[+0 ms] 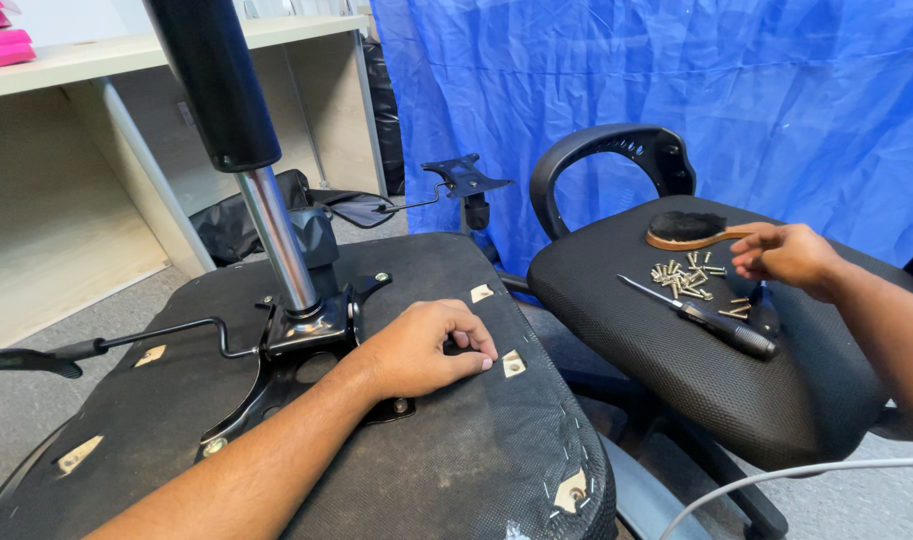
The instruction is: The person uses a screwdriver to tighten screws into a black metal base attached to an overturned chair seat. They then place a black plastic armrest onto the seat and secure it with additional screws.
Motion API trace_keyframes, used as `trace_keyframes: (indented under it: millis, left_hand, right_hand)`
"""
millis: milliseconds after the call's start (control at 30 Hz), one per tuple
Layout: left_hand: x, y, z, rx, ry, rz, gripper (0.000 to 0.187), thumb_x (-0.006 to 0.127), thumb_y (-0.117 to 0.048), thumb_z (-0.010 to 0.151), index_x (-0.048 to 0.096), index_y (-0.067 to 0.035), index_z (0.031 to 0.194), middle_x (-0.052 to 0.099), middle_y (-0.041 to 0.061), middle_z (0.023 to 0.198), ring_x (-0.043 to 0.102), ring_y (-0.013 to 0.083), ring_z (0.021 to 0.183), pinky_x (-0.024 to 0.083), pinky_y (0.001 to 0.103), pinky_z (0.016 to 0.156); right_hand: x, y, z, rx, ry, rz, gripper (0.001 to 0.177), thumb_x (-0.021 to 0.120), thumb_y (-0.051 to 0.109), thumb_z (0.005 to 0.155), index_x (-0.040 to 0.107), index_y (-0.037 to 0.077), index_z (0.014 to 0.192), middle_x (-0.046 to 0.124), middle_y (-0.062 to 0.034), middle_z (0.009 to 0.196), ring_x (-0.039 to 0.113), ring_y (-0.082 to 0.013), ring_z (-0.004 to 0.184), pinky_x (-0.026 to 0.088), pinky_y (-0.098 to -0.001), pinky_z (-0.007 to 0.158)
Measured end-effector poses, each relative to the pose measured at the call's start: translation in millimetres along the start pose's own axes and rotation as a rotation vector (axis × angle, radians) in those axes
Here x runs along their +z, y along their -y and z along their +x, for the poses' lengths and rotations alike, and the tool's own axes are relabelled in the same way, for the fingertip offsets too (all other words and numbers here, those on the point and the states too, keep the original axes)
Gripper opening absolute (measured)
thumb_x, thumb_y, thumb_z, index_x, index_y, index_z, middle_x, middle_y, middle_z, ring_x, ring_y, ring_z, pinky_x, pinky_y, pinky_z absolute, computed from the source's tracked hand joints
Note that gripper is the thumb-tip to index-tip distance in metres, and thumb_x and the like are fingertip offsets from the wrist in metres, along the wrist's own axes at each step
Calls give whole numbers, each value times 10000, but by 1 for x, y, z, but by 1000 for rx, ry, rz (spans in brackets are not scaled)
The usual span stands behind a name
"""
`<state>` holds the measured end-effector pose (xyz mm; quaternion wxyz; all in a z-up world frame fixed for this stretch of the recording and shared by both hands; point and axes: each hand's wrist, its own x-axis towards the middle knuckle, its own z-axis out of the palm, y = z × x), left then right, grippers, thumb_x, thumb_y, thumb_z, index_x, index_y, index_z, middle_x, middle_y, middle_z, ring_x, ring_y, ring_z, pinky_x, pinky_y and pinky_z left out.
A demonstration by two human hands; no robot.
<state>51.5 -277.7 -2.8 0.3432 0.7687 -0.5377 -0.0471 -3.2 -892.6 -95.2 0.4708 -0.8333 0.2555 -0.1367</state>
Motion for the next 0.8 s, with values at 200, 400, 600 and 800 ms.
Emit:
trace_keyframes:
  millis: [200,400,600,800]
  left_hand:
    - [0,-1,0,-9,-3,-8,157,785,-230,782,806,-136,906,703,50,883,698,150,824,566,307,745]
    - [1,1,0,6,-17,-9,153,786,-221,781,806,-130,902,703,48,885,693,148,821,567,306,740]
    - [2,3,0,-3,-20,-23,152,792,-206,783,805,-115,904,704,46,878,684,141,813,563,299,743]
    - [-12,3,-2,-63,-51,-122,154,698,-109,834,789,-56,946,735,67,902,675,166,803,563,306,742]
  right_hand:
    - [-11,-3,-11,13,129,-562,341,836,78,812,819,74,1153,785,-112,1054,741,-203,1032,525,-335,982]
    - [-8,-25,-9,-9,76,-423,405,687,24,793,845,91,1159,805,-106,1042,776,-209,996,572,-341,944]
    - [16,-4,-24,26,6,-537,338,822,219,812,840,154,1143,814,-95,1043,775,-231,992,576,-380,933]
    - [44,16,-45,-28,-14,-688,322,880,319,774,877,159,1054,837,-110,1018,767,-225,990,567,-362,958]
